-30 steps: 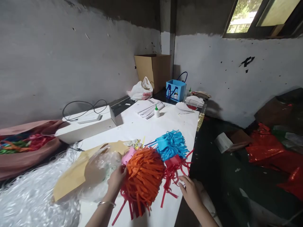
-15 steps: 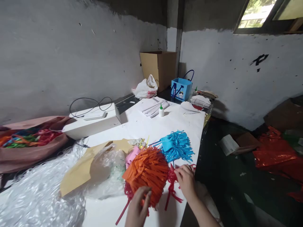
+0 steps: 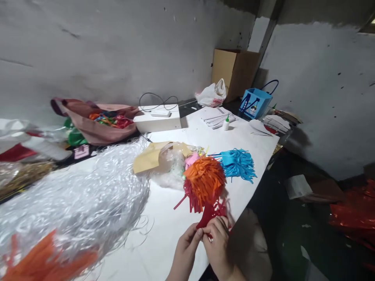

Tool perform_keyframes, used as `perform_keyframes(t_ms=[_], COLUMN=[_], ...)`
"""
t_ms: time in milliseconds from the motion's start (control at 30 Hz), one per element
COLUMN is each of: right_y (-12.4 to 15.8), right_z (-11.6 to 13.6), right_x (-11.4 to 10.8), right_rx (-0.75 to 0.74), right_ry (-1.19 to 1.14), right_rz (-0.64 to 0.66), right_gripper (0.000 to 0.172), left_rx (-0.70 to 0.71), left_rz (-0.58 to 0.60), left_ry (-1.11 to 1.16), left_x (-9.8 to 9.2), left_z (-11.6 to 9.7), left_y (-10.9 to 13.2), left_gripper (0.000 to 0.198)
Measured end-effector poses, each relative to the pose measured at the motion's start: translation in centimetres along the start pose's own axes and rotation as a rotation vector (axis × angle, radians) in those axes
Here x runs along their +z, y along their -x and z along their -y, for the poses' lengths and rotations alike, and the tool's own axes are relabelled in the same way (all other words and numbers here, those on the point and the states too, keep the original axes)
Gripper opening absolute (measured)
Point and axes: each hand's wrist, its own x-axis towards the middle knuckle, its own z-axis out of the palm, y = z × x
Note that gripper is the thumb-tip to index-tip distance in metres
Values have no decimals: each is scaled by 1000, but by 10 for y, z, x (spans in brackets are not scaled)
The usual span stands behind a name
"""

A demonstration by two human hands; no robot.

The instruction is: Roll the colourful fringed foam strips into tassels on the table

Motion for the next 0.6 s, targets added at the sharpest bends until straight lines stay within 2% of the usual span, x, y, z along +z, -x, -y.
perform_keyframes(t_ms=[100, 233, 300, 367, 433, 533, 600], right_y=[13, 19, 20, 23, 27, 38, 47], right_z=[16, 38, 49, 60, 73, 91, 100], right_x=[9, 13, 14, 15, 18, 27, 33], right_rx=[217, 547, 583, 460, 217, -138, -292], right_ry=[-156, -441, -506, -437, -255, -13, 60], right_rz=[125, 489, 622, 631, 551, 459, 445], right_gripper=[23, 21, 15, 13, 13, 14, 17], left_rx=[2, 71, 116, 160, 218, 305, 331], left_rz=[-14, -35, -33, -32, -61, -153, -227], left_ry=[-3, -171, -292, -401, -478, -495, -427], left_x=[-19, -57, -77, -93, -104, -110, -110], left_z=[7, 12, 11, 9, 9, 15, 22], left_y=[20, 42, 54, 66, 77, 88, 92], left_gripper=[30, 35, 36, 32, 23, 6, 18])
